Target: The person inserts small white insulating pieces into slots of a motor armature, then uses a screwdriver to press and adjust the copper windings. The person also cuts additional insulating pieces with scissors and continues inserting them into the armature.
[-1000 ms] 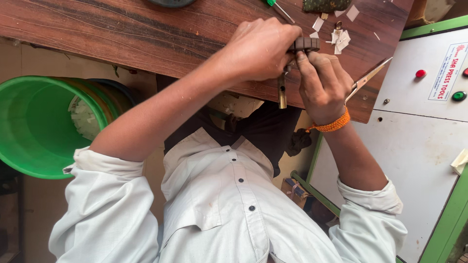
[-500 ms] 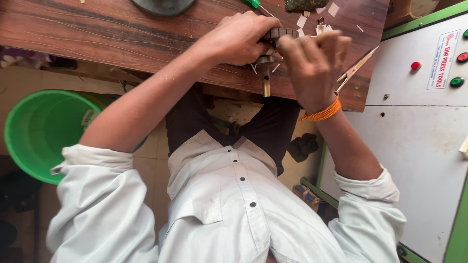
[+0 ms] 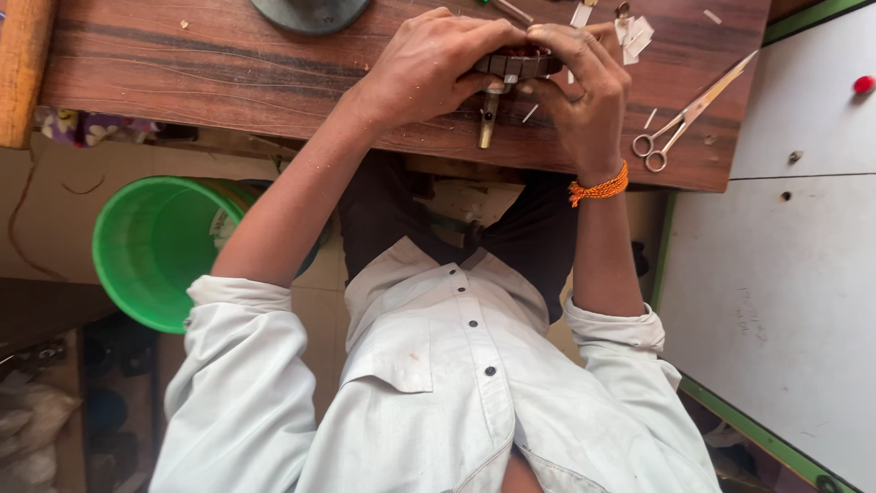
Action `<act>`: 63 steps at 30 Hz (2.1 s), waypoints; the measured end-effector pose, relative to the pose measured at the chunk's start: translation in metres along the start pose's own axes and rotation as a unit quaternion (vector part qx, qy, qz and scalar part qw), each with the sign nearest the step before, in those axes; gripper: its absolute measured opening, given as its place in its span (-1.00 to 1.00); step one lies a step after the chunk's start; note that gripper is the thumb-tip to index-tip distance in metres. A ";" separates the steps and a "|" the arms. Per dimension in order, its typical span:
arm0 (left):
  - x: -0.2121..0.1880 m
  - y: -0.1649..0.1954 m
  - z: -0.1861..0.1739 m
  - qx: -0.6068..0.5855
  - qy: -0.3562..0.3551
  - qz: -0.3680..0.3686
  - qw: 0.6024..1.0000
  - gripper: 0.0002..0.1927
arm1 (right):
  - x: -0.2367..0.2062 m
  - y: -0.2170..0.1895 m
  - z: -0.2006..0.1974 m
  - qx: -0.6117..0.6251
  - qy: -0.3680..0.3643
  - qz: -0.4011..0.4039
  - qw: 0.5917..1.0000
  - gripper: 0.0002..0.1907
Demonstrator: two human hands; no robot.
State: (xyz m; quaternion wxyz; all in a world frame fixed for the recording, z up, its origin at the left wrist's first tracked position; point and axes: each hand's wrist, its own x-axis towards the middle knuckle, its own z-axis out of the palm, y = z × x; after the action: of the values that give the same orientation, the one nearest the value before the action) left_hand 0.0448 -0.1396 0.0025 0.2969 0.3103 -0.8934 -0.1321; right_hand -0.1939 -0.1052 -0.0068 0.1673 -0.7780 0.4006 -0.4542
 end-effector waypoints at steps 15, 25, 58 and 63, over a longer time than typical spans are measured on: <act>-0.030 0.005 0.042 -0.043 0.224 -0.035 0.973 -0.56 | -0.006 -0.008 0.023 -0.006 0.041 0.017 0.999 -0.58; -0.023 0.012 0.042 -0.049 0.245 -0.054 0.967 -0.61 | -0.011 0.006 0.036 -0.016 0.075 0.000 0.997 -0.59; -0.013 0.021 0.043 -0.108 0.230 -0.108 0.961 -0.63 | -0.020 -0.002 0.032 0.036 0.043 0.115 0.992 -0.83; -0.016 0.019 0.046 -0.107 0.228 -0.116 0.961 -0.65 | -0.021 -0.001 0.034 0.008 0.047 0.108 0.993 -0.83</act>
State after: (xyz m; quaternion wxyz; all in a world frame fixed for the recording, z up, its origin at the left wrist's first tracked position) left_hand 0.0170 -0.1123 -0.0327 0.5065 0.3999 -0.7410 -0.1858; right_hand -0.1697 -0.0916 -0.0362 0.2031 -0.7065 0.4863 -0.4724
